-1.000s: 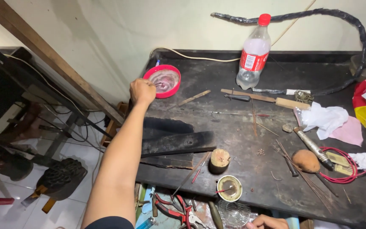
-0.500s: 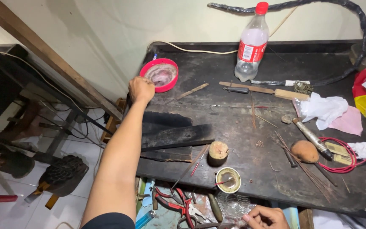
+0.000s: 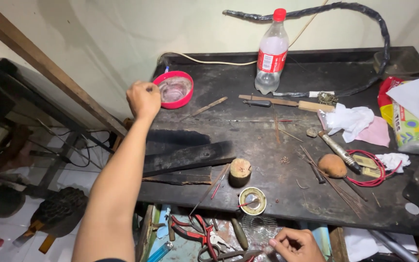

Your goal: Soldering and manipulating a small jewelry component using a torch and tweezers on a specialized block.

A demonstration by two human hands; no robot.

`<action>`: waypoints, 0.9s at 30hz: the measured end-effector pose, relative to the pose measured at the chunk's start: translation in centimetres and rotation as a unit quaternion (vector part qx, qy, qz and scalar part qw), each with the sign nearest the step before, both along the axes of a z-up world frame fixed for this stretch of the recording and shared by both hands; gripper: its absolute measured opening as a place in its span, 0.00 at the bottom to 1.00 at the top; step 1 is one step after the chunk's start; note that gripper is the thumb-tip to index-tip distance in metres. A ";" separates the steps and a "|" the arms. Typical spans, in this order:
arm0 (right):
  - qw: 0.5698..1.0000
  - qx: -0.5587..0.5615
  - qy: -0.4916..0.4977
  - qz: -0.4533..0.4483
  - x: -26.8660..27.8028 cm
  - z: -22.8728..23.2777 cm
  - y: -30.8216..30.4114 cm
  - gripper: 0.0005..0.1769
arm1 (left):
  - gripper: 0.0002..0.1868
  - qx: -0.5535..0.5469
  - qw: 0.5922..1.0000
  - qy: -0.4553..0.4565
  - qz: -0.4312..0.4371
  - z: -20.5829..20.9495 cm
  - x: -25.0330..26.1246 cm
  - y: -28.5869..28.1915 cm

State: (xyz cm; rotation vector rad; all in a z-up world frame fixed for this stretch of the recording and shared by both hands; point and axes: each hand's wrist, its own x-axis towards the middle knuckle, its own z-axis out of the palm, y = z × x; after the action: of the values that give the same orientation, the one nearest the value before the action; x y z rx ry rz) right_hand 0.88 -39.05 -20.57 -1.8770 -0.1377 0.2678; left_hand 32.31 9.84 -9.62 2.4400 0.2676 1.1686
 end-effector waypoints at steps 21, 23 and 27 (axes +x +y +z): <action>0.978 0.016 -0.195 -0.071 1.7 14.2 6.9 0.11 | 0.04 -0.331 0.899 0.114 -0.263 5.1 -26.6 -15.3; 0.982 0.032 -0.171 -0.066 2.2 14.8 8.4 0.15 | 0.03 -0.349 0.889 0.118 -0.272 3.6 -28.6 -15.9; 0.981 0.040 -0.187 -0.028 2.7 15.4 10.8 0.15 | 0.04 -0.363 0.879 0.118 -0.286 2.4 -31.5 -16.5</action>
State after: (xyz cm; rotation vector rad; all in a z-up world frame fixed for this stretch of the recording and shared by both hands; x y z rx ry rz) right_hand 3.56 -28.26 -5.15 -1.8309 -0.3451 -0.1317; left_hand 0.77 -6.63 -7.22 1.7813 0.0256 0.3942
